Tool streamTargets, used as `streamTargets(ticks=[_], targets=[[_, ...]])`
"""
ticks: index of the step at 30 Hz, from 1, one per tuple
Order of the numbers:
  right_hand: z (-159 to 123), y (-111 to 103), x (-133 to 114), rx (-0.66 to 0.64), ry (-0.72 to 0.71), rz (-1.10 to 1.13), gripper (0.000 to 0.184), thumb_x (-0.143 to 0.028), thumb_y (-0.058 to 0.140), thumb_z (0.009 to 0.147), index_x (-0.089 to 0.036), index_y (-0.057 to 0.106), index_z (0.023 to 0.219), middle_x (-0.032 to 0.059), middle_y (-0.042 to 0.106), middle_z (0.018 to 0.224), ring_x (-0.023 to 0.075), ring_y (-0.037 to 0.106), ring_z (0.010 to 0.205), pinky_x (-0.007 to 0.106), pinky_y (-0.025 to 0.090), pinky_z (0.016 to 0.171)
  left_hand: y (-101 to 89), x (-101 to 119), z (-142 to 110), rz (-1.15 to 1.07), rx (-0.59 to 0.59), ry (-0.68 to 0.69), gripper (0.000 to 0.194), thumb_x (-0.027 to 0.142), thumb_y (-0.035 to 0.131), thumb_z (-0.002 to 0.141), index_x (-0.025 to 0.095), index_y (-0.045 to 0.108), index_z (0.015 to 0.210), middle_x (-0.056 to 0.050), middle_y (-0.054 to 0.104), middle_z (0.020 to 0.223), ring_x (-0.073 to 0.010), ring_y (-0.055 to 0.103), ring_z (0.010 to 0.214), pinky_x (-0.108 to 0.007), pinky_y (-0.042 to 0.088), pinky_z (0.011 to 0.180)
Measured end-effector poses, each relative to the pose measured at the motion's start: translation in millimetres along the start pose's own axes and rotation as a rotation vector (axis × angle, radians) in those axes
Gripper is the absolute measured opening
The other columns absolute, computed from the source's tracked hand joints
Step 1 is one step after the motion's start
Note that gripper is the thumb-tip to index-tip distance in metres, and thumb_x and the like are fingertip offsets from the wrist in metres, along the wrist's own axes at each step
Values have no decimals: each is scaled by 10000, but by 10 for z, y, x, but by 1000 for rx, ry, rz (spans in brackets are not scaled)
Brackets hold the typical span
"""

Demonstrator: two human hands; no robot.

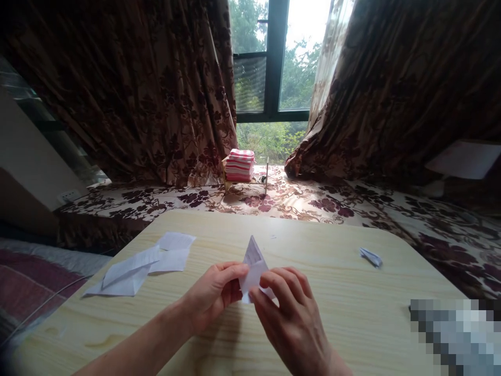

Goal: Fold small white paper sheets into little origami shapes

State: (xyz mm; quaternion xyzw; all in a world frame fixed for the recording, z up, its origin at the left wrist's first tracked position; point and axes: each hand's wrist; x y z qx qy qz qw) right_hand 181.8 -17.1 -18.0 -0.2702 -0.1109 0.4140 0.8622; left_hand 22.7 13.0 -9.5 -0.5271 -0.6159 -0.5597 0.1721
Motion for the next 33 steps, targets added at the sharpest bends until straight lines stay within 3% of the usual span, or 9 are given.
streamTargets(ticks=[6,16,24,28,33], targets=[[-22,16,22,-53,-17,33,219,14,597,766,-127,603,934,107,556,996,227,498,952,430,417,814,-102,64,-29,110,-19,-62,200,277,698,658,81,663,687,-42,604,668,-98,526,614,-234,421,620],[-46,4,1,-70,-68,112,254,12,628,749,-141,609,951,81,589,963,206,526,950,415,436,835,-51,75,-68,192,-48,-60,243,338,647,676,97,641,639,-36,581,632,-118,513,601,-265,427,612],[-38,-70,12,-82,31,92,327,17,597,742,-188,595,997,71,617,927,191,554,909,366,460,792,-38,94,-77,218,-21,29,242,335,694,667,96,668,646,-39,587,635,-110,502,604,-255,431,643],[-39,-61,12,-94,75,133,312,-6,588,756,-212,595,990,63,620,911,188,559,879,350,464,759,-48,75,-80,287,-46,61,282,371,672,706,96,667,647,-44,585,642,-120,506,632,-264,420,667],[-44,-44,2,-89,163,183,285,-18,586,758,-216,595,963,57,608,890,176,552,821,328,468,696,-39,54,-81,400,6,142,272,348,641,736,109,646,605,-23,561,595,-114,479,617,-251,389,644]])
Point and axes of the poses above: each hand's wrist, its own z-axis towards the middle knuckle, its own y-axis out of the palm, x = y × z
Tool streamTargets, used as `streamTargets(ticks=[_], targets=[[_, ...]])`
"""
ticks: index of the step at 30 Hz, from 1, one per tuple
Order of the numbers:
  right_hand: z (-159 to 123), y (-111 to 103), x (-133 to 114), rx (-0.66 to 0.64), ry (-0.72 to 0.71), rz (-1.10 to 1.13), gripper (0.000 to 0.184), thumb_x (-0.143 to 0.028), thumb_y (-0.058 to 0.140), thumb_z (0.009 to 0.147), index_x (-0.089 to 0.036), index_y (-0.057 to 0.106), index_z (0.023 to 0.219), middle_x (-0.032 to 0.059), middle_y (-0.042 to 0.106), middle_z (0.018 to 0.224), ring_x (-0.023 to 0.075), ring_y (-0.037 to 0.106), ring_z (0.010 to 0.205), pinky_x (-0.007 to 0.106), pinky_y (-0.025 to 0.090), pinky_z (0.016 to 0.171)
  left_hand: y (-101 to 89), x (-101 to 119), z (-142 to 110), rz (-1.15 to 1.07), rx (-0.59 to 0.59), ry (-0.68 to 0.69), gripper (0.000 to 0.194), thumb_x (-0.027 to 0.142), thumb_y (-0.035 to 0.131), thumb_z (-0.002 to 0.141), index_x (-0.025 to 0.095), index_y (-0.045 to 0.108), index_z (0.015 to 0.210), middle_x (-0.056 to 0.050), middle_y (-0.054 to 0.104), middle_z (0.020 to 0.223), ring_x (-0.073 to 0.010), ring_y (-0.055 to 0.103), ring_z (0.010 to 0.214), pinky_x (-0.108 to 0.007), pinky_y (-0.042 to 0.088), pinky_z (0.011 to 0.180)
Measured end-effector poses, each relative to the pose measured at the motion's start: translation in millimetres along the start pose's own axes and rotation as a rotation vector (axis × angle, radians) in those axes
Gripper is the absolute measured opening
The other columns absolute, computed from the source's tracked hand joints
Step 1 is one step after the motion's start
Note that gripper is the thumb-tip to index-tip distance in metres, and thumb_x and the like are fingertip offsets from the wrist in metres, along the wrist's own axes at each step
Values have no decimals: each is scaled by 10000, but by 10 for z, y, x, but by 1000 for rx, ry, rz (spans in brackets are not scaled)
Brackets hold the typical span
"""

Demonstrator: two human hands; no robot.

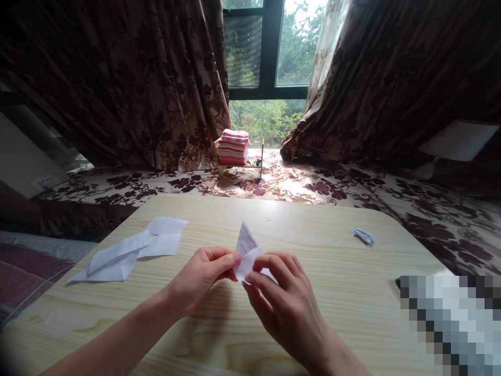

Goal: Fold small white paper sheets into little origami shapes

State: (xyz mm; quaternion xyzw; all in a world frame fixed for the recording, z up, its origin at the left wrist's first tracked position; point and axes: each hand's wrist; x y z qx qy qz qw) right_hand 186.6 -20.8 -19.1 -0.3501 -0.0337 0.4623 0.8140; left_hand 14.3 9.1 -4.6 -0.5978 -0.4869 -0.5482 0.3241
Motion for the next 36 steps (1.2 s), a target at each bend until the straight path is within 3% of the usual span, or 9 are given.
streamTargets(ticks=[7,16,24,30,36], targets=[[-10,10,45,62,130,9,168,-55,583,778,-200,609,860,56,582,846,174,545,785,328,470,674,31,21,-24,266,-10,98,298,315,565,792,125,635,572,-21,571,585,-135,488,640,-253,360,645],[-17,18,80,97,211,23,139,-99,578,797,-216,628,850,52,590,853,180,560,795,325,488,664,50,33,-35,276,-32,93,301,329,577,782,132,637,563,-29,586,596,-151,504,660,-258,371,660],[-53,27,107,93,284,88,109,-109,593,798,-210,631,817,43,565,854,162,571,762,309,500,641,37,-36,-45,272,-140,28,320,399,583,789,124,697,672,-31,593,616,-142,504,645,-258,375,638],[-58,29,103,97,438,210,48,-211,615,806,-206,654,779,90,611,1069,221,602,982,365,520,793,53,-6,-58,259,-208,41,341,398,583,780,130,645,578,-34,573,593,-141,494,633,-255,378,632],[-30,16,91,49,499,366,69,-214,595,824,-189,628,769,35,639,793,141,619,689,252,517,617,52,-11,-48,311,-212,8,318,375,557,792,137,621,591,-17,532,576,-128,454,600,-239,338,587]])
Point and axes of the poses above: each hand's wrist, its own z-axis towards the middle knuckle, its own y-axis out of the palm, x = y × z
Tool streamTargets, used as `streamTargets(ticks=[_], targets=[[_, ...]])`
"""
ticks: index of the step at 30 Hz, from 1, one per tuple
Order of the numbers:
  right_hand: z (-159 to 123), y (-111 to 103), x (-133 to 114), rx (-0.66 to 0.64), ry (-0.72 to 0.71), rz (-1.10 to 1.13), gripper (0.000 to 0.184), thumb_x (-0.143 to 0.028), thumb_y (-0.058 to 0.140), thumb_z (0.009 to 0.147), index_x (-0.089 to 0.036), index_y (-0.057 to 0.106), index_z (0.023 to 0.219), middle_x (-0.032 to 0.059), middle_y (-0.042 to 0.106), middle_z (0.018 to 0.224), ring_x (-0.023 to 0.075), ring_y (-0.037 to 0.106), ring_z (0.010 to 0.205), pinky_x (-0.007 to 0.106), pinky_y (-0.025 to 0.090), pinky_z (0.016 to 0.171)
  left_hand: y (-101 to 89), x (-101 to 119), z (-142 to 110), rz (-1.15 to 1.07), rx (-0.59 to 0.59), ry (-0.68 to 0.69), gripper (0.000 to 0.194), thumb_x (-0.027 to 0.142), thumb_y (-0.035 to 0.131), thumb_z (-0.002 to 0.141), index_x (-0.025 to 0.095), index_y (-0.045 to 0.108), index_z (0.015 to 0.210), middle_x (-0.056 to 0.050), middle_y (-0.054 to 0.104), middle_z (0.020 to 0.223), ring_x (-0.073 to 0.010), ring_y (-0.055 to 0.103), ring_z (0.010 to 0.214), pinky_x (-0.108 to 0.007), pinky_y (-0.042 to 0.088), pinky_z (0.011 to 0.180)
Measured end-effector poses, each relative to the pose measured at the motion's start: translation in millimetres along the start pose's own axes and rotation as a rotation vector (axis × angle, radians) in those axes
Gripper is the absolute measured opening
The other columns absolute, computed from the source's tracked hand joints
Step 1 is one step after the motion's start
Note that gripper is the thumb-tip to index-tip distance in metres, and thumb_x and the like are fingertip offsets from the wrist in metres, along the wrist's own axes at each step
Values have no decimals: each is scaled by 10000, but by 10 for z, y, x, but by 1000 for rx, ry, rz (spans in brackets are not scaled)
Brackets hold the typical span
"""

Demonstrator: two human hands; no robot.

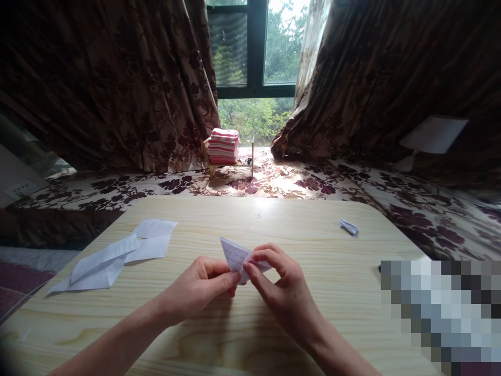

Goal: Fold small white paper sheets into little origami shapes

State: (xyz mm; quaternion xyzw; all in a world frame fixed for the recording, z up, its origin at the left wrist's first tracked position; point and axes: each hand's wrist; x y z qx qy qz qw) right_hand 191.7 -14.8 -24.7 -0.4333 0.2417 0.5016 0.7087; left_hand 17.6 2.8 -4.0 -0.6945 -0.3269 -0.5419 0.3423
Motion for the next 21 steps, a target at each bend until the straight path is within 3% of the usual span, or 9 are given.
streamTargets(ticks=[9,12,16,21], targets=[[-15,19,-24,21,2,76,43,-161,598,811,-193,605,782,7,608,728,125,605,636,244,504,586,27,-1,12,-52,-32,3,337,415,565,797,125,635,641,-13,502,609,-120,415,624,-244,318,593],[-14,15,-21,62,74,62,28,-197,615,802,-198,607,829,0,626,711,130,616,635,248,515,602,39,-21,14,-91,-27,-25,331,420,585,783,126,660,650,-38,566,656,-137,466,659,-259,360,642],[-20,-4,18,38,203,159,275,-280,599,823,-187,564,1080,21,649,754,153,645,682,264,534,623,53,-19,13,-145,1,-52,332,424,618,754,134,660,599,-54,606,667,-145,494,666,-269,386,657],[-23,-31,21,-26,319,208,272,-368,597,825,-184,572,1023,44,644,814,165,634,727,277,520,647,54,31,10,-203,-6,-59,351,448,654,711,132,654,559,-58,625,692,-151,508,685,-275,395,663]])
Point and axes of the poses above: each hand's wrist, its own z-axis towards the middle knuckle, its own y-axis out of the palm, x = y × z
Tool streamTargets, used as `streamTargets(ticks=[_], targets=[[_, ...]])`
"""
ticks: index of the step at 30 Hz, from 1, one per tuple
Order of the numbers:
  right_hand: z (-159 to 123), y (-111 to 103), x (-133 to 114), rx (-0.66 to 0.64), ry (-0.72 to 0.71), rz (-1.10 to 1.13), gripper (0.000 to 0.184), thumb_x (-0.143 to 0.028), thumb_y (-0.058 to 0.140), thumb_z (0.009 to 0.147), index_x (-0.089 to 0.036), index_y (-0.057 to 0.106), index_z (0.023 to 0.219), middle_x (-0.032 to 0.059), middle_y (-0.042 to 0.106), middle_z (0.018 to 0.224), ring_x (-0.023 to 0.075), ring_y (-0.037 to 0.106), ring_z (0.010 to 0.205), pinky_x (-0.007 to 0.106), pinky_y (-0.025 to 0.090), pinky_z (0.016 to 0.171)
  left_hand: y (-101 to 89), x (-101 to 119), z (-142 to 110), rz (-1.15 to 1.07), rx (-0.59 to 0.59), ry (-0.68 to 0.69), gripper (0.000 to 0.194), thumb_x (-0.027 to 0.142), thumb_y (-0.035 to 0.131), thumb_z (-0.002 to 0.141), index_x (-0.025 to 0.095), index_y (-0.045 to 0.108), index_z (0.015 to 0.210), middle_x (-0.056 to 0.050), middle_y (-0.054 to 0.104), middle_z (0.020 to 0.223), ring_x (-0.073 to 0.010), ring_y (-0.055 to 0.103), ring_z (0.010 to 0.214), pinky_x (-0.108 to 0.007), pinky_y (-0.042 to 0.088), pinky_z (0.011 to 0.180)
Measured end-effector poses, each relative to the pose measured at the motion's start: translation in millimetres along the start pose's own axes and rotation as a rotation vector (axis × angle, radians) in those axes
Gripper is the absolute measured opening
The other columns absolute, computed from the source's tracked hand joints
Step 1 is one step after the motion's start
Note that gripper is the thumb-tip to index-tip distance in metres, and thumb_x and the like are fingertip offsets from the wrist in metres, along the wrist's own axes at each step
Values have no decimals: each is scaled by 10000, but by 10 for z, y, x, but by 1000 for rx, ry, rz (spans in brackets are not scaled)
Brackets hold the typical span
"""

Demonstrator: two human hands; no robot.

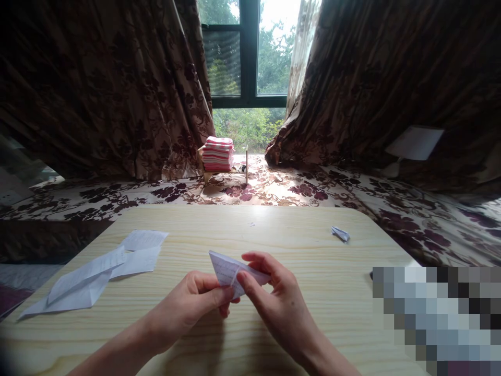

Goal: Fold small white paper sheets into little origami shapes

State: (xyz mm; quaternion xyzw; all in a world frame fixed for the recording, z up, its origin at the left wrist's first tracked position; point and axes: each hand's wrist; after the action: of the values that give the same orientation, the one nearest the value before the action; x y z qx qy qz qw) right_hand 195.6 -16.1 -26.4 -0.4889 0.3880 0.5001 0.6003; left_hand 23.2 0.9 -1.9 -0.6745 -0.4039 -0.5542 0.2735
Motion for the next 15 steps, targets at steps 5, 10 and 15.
streamTargets(ticks=[5,10,15], targets=[[-6,-16,-34,70,-99,-24,166,-326,551,860,-226,528,991,8,577,829,138,594,778,256,493,714,8,26,-9,-56,20,-46,335,440,688,681,120,679,585,-47,615,645,-150,518,686,-275,395,672],[-6,-39,-47,15,-178,-98,89,-277,532,870,-210,549,814,20,532,887,133,560,792,253,459,707,8,26,-9,-99,18,-65,307,410,704,680,103,713,661,-59,631,679,-144,521,692,-269,404,671],[1,-17,-54,14,-180,-103,154,-283,519,877,-194,533,751,18,536,823,128,548,732,247,447,664,6,20,-20,-127,-2,-69,293,395,712,682,103,727,699,-63,649,713,-128,520,678,-261,417,675]])
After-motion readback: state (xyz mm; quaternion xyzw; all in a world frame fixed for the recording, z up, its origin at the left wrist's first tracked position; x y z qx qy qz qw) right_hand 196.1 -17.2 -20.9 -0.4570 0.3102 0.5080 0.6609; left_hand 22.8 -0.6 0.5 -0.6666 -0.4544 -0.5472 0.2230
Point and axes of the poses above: each hand's wrist, its own z-axis towards the middle knuckle, its own y-axis out of the palm, x = y × z
